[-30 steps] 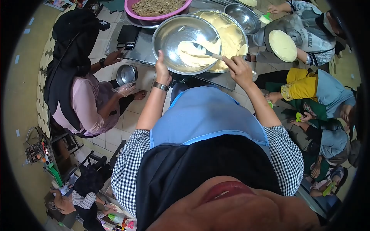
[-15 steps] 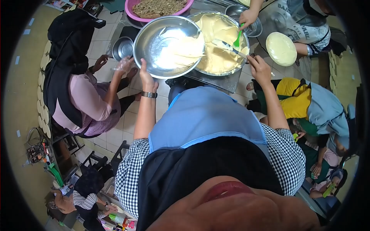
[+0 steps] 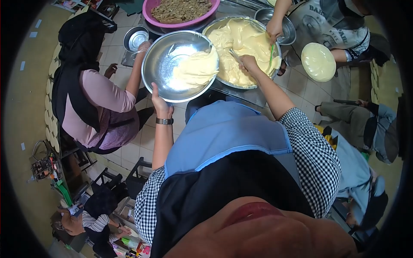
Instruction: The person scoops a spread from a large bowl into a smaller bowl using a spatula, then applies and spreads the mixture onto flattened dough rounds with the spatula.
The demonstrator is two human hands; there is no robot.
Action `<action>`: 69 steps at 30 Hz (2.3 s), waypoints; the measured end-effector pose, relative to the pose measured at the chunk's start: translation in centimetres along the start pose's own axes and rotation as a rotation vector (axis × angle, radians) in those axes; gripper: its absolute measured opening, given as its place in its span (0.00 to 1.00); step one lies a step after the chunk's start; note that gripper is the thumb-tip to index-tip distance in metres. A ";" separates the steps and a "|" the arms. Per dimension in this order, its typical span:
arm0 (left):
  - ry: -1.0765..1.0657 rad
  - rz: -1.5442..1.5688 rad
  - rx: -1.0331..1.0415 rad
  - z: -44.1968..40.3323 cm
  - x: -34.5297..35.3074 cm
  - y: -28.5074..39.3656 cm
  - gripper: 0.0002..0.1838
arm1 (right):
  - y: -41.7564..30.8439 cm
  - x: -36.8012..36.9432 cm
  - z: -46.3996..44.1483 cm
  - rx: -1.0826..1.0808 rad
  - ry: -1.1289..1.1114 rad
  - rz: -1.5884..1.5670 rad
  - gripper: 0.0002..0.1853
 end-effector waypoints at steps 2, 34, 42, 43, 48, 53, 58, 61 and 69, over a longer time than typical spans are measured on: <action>-0.016 -0.015 0.020 0.1 0.0 0.3 0.34 | -0.5 -0.1 0.7 -0.006 -0.018 -0.069 0.12; -0.242 -0.069 -0.115 -4.4 10.9 -4.8 0.32 | -5.5 -3.8 22.5 -1.089 0.552 0.923 0.17; -0.233 -0.037 -0.117 -4.7 10.5 -4.3 0.34 | -4.1 -12.0 24.3 -1.074 0.679 1.044 0.21; -0.244 -0.054 -0.075 -5.0 10.1 -4.3 0.34 | -4.0 -12.5 23.8 -1.063 0.705 1.032 0.20; -0.179 -0.041 -0.061 -4.2 9.1 -4.2 0.34 | -3.5 -13.0 16.4 -0.675 0.713 1.120 0.12; -0.066 -0.063 -0.059 -1.4 8.1 -4.3 0.32 | -1.9 -10.4 7.4 -0.258 0.491 1.258 0.16; -0.008 -0.049 -0.010 1.0 5.4 -4.6 0.32 | -0.5 -7.1 -0.4 -0.239 0.247 0.653 0.14; 0.054 -0.045 0.070 2.8 3.9 -4.0 0.33 | -0.8 -4.4 -1.5 -0.165 0.111 0.457 0.12; 0.112 -0.050 0.096 6.7 2.9 -3.1 0.32 | -0.3 -1.1 -2.9 0.010 -0.196 -0.072 0.16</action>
Point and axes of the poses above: each hand's wrist, its own z-axis away from the middle knuckle, its own x-axis out of the palm, y = z × x, the point moved 6 cm from there along -z, towards the middle knuckle, and after that the axes turned 9 degrees about x, right-handed, at the moved point
